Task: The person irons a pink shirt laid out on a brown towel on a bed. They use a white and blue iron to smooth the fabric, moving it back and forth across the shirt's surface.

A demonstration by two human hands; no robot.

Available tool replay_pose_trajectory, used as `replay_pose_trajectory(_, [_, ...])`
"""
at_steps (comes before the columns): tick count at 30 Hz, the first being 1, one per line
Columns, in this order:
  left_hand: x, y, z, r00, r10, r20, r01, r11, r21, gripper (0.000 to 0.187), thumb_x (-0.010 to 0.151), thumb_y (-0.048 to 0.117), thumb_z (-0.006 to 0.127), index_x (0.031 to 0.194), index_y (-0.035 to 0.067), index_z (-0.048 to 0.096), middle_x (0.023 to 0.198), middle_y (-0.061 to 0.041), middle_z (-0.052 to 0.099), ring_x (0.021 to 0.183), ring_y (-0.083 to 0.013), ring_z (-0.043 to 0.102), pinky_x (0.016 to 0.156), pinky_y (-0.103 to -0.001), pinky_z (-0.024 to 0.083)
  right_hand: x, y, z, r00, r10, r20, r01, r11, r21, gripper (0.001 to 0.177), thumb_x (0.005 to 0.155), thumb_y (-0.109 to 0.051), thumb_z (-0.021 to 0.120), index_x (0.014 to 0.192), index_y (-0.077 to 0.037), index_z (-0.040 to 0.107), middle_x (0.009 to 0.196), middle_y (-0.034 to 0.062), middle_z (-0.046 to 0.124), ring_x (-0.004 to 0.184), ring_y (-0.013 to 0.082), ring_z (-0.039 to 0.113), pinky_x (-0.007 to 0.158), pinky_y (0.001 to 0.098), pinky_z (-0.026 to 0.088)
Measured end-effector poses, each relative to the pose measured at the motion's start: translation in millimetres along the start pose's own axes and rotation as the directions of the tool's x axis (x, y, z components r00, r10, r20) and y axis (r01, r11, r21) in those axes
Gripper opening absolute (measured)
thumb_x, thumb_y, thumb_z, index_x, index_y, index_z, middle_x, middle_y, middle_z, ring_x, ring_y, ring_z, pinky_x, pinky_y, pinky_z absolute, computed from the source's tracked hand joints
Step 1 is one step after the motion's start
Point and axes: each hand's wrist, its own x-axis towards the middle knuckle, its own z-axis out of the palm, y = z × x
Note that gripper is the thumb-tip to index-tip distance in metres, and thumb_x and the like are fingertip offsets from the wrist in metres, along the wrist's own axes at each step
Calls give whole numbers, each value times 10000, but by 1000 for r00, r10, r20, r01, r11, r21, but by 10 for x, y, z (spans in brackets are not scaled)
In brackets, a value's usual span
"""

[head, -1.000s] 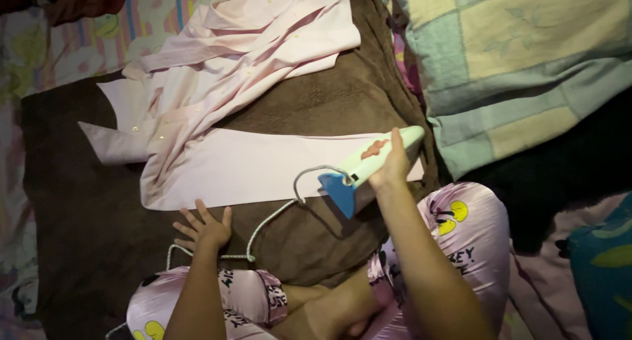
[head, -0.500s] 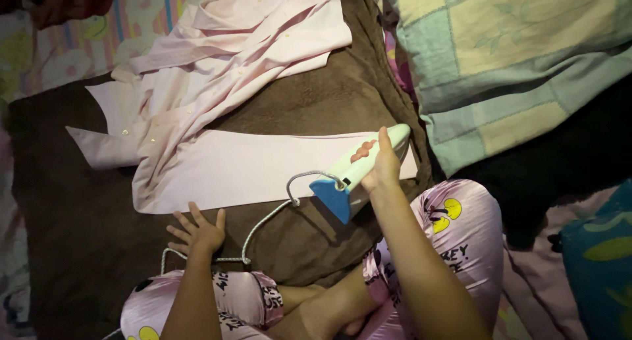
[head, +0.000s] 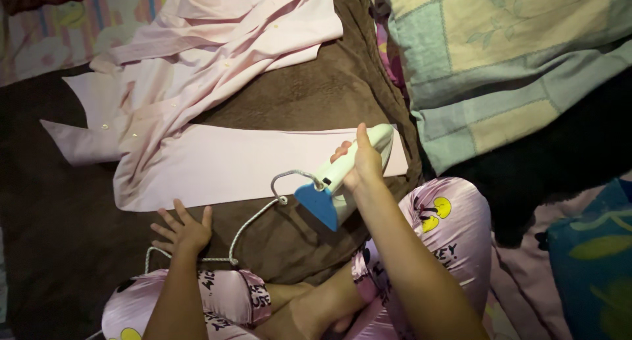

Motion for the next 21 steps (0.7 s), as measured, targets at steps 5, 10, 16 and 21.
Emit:
replay_pose_trajectory(5, [44, -6, -2, 1000, 4, 7, -4, 1000, -23, 1031, 839, 820, 370, 1631, 337, -80, 1695, -119, -247, 1524, -471, -231, 1165, -715, -94, 132, -217, 17, 995, -11, 99, 6, 999, 51, 491, 973, -523, 653, 831, -107, 436, 660, 24, 442, 537, 149, 455, 522, 309, 450])
replay_pose_trajectory(10, [50, -34, 35, 1000, 13, 4, -13, 1000, -1, 1031, 853, 827, 370, 1636, 312, -63, 1696, -132, -236, 1527, -482, -226, 1167, -721, -89, 91, -154, -95, 993, 34, 116, -45, 995, 92, 504, 943, -561, 649, 783, -127, 452, 646, 11, 441, 547, 136, 461, 547, 290, 455])
replay_pose_trajectory(16, [31, -10, 10, 1000, 5, -16, -5, 1000, -13, 1022, 861, 810, 367, 1640, 311, -68, 1697, -139, -233, 1530, -484, -214, 1161, -732, -86, 171, -194, 49, 998, 18, 64, -21, 999, 49, 606, 910, -662, 593, 724, -106, 440, 587, 19, 418, 507, 166, 442, 516, 326, 452])
replay_pose_trajectory(21, [-1, 18, -10, 1000, 1, -13, 0, 1000, 12, 1015, 878, 803, 362, 1643, 295, -69, 1698, -143, -228, 1527, -488, -210, 1164, -731, -88, 107, 6, -42, 999, -44, 29, 42, 997, 61, 578, 949, -642, 594, 760, -111, 468, 606, 12, 437, 538, 162, 451, 549, 340, 452])
